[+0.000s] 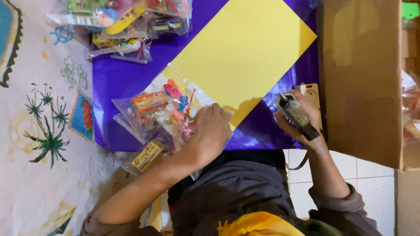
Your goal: Sealing plastic bags containing small toys using a hot glue gun and organizing them into a box.
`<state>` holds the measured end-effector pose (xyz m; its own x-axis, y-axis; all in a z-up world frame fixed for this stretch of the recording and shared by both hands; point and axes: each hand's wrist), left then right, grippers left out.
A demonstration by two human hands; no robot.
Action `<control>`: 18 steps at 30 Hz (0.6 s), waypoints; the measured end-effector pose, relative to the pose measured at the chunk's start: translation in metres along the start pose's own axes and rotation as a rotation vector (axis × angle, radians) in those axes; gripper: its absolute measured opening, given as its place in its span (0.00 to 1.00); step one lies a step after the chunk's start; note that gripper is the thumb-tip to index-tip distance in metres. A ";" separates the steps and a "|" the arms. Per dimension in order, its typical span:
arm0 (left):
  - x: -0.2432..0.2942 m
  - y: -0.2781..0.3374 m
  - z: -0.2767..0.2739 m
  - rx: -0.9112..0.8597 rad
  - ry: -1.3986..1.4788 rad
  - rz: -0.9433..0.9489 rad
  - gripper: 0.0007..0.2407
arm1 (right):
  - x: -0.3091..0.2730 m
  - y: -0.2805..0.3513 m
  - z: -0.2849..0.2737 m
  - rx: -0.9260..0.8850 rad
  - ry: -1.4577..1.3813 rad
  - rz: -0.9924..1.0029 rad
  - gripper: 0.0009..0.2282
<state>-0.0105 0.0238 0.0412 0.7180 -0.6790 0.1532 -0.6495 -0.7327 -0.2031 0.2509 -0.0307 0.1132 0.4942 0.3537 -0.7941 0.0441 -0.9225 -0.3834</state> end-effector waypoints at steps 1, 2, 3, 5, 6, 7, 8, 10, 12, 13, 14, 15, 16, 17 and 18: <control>0.002 0.001 -0.009 0.001 -0.021 -0.008 0.17 | -0.006 -0.006 0.001 0.019 0.042 -0.107 0.09; 0.004 -0.001 -0.013 0.003 -0.020 -0.006 0.17 | -0.010 -0.013 0.007 0.020 0.044 -0.108 0.09; 0.006 -0.001 -0.016 0.067 -0.053 -0.008 0.14 | -0.015 -0.020 0.013 0.092 0.034 -0.264 0.06; 0.008 0.000 -0.016 0.131 -0.086 -0.010 0.10 | -0.014 -0.026 0.021 0.165 0.024 -0.420 0.06; 0.007 0.001 -0.013 0.014 -0.118 -0.014 0.16 | -0.009 -0.025 0.022 0.194 0.116 -0.473 0.07; 0.008 0.004 -0.009 -0.105 -0.150 -0.019 0.23 | -0.004 -0.023 0.024 0.222 0.208 -0.522 0.08; 0.009 0.003 -0.009 -0.107 -0.149 -0.019 0.23 | -0.003 -0.023 0.028 0.221 0.207 -0.520 0.08; 0.011 0.002 -0.008 -0.205 -0.147 -0.026 0.27 | -0.002 -0.023 0.035 0.321 0.166 -0.591 0.10; 0.012 0.000 -0.001 -0.270 -0.157 -0.033 0.28 | 0.002 -0.022 0.042 0.360 0.149 -0.595 0.11; 0.012 0.000 0.002 -0.331 -0.167 -0.041 0.29 | 0.003 -0.022 0.045 0.400 0.134 -0.603 0.12; 0.015 0.001 0.002 -0.334 -0.168 -0.040 0.29 | 0.003 -0.023 0.044 0.400 0.133 -0.600 0.12; 0.018 0.002 0.001 -0.368 -0.216 -0.052 0.28 | 0.002 -0.023 0.043 0.376 0.155 -0.618 0.10; 0.021 0.003 0.000 -0.401 -0.263 -0.064 0.27 | 0.001 -0.024 0.042 0.351 0.176 -0.637 0.08; 0.023 0.007 0.004 -0.403 -0.263 -0.061 0.27 | 0.002 -0.021 0.040 0.353 0.177 -0.634 0.08; 0.025 0.010 0.008 -0.399 -0.302 -0.064 0.30 | 0.004 -0.019 0.039 0.327 0.172 -0.620 0.07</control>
<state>0.0029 0.0000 0.0352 0.7615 -0.6316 -0.1455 -0.6044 -0.7731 0.1924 0.2185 -0.0058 0.0989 0.5936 0.7429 -0.3096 0.1121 -0.4572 -0.8822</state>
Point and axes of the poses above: each hand's wrist, its own y-axis away from the middle knuckle, its own z-axis out of the palm, x = y × z
